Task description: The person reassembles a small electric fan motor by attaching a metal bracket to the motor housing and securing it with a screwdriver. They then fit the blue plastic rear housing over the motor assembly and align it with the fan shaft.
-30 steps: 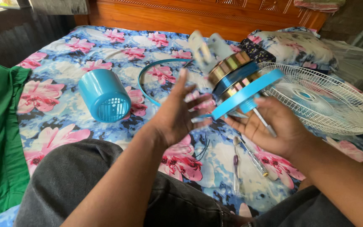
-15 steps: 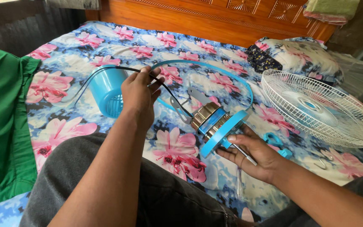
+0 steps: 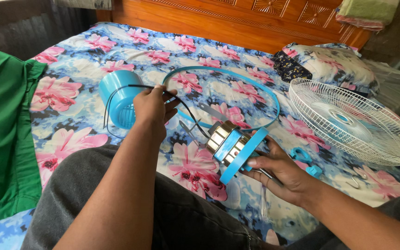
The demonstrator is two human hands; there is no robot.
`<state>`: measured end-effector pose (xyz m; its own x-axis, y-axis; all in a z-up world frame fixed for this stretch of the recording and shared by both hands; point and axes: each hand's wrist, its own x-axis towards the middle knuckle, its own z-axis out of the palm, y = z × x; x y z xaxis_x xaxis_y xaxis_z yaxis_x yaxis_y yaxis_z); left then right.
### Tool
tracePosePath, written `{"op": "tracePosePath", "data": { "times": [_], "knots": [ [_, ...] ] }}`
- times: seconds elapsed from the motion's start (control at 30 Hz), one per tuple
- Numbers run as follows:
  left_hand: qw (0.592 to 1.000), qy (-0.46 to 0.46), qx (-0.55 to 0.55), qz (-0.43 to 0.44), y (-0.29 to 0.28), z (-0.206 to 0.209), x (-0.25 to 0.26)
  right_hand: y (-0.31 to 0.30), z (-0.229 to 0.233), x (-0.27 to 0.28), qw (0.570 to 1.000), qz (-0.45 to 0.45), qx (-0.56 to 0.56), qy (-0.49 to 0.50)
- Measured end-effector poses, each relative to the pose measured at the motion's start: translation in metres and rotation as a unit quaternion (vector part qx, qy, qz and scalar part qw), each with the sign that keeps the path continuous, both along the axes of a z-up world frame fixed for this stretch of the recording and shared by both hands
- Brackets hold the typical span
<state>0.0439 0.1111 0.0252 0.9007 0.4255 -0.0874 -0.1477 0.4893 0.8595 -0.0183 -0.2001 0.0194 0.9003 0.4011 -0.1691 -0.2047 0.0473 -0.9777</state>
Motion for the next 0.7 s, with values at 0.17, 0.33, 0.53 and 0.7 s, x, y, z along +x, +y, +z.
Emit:
{"op": "tracePosePath", "data": {
  "times": [0.17,0.33,0.53,0.7],
  "knots": [
    [0.991,0.109,-0.081,0.022,0.002,-0.019,0.011,0.0,-0.022,0.006,0.996,-0.062,-0.017,0.064],
    [0.984,0.157,-0.072,0.043,-0.003,-0.041,0.023,-0.002,-0.045,0.015,0.991,-0.071,-0.029,0.113],
    [0.976,0.188,-0.008,0.106,-0.008,-0.04,0.025,0.002,-0.044,0.022,0.982,-0.092,-0.082,0.146],
    [0.964,0.143,0.042,0.222,-0.002,-0.028,0.01,0.006,-0.038,0.021,0.97,-0.132,-0.113,0.171]
  ]
}}
